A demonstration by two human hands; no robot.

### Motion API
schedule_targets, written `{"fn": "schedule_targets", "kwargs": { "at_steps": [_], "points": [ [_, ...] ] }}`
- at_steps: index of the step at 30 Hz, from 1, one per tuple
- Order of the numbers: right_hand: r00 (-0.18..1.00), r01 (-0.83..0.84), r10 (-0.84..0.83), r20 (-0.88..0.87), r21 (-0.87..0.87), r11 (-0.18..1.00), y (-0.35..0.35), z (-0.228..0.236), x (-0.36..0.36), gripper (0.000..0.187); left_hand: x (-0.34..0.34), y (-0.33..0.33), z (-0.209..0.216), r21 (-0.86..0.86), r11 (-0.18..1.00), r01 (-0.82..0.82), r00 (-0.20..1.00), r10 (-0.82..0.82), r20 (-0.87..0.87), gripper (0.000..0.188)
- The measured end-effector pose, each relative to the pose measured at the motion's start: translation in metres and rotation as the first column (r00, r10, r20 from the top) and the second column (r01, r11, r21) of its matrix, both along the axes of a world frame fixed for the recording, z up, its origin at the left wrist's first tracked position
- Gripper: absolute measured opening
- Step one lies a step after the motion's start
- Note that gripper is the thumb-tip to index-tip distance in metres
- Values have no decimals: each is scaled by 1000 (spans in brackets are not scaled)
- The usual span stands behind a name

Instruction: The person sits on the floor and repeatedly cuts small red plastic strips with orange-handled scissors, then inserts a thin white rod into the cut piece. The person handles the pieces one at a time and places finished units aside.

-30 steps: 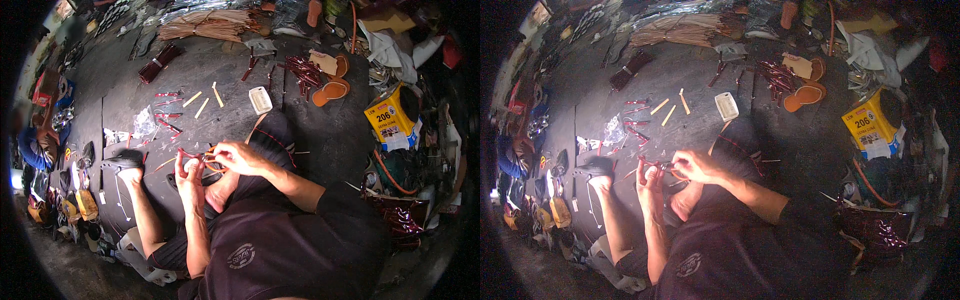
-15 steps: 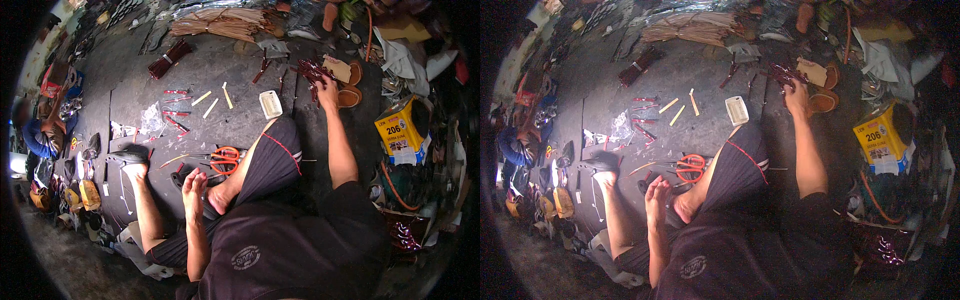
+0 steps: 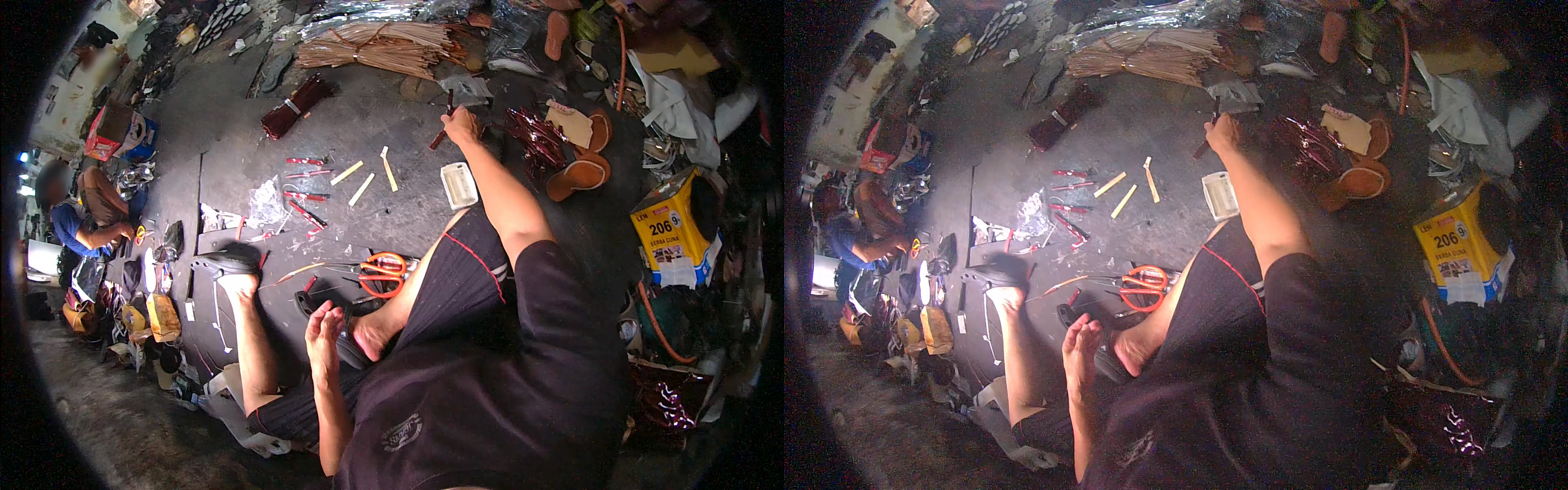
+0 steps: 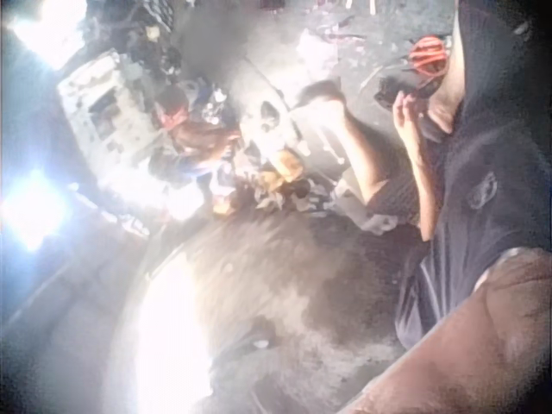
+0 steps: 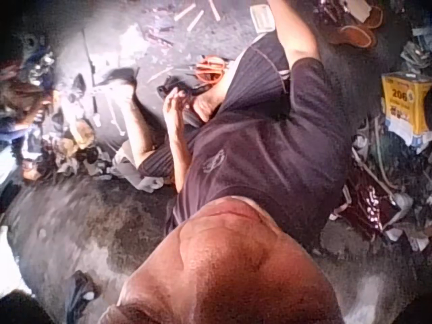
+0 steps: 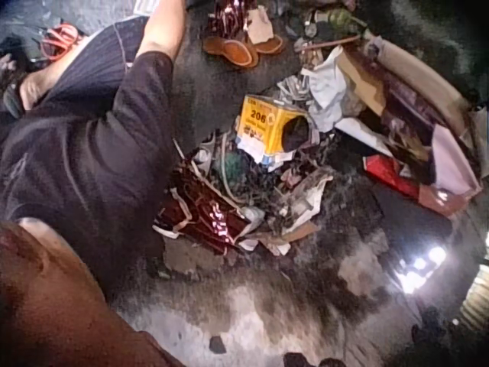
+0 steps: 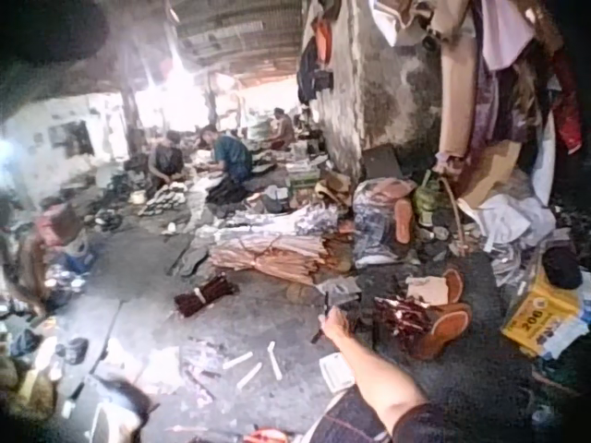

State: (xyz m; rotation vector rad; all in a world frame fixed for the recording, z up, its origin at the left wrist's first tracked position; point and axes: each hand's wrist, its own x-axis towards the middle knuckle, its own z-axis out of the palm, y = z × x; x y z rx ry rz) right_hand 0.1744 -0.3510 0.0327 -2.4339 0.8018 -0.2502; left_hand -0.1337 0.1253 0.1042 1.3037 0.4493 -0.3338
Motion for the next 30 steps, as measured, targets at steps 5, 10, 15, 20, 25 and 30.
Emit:
{"fn": "schedule_targets", "kwargs": {
  "at_steps": [5,10,15,20,25,30],
  "points": [
    [982,114,-99,-164,85,990,37,20,5,64,-8,2,2,19,999,-35,999,35,-38,37],
    [998,69,-64,-30,241,968,-2,-24,11,38,3,-5,4,14,1000,-17,999,17,-44,36],
    [999,50,-31,-41,677,734,-14,-10,-7,20,7,-9,1,-20,1000,-14,999,14,-45,32],
    [909,-417,260,326,718,557,101,66,-76,16,36,-41,18,-86,993,77,997,-75,31,35],
    [753,-657,495,434,459,598,211,61,-164,13,85,-85,20,-22,999,28,992,-25,122,43],
    [716,-698,567,407,443,563,266,71,-228,14,70,-56,0,-192,980,48,997,-36,66,27]
  ]
}}
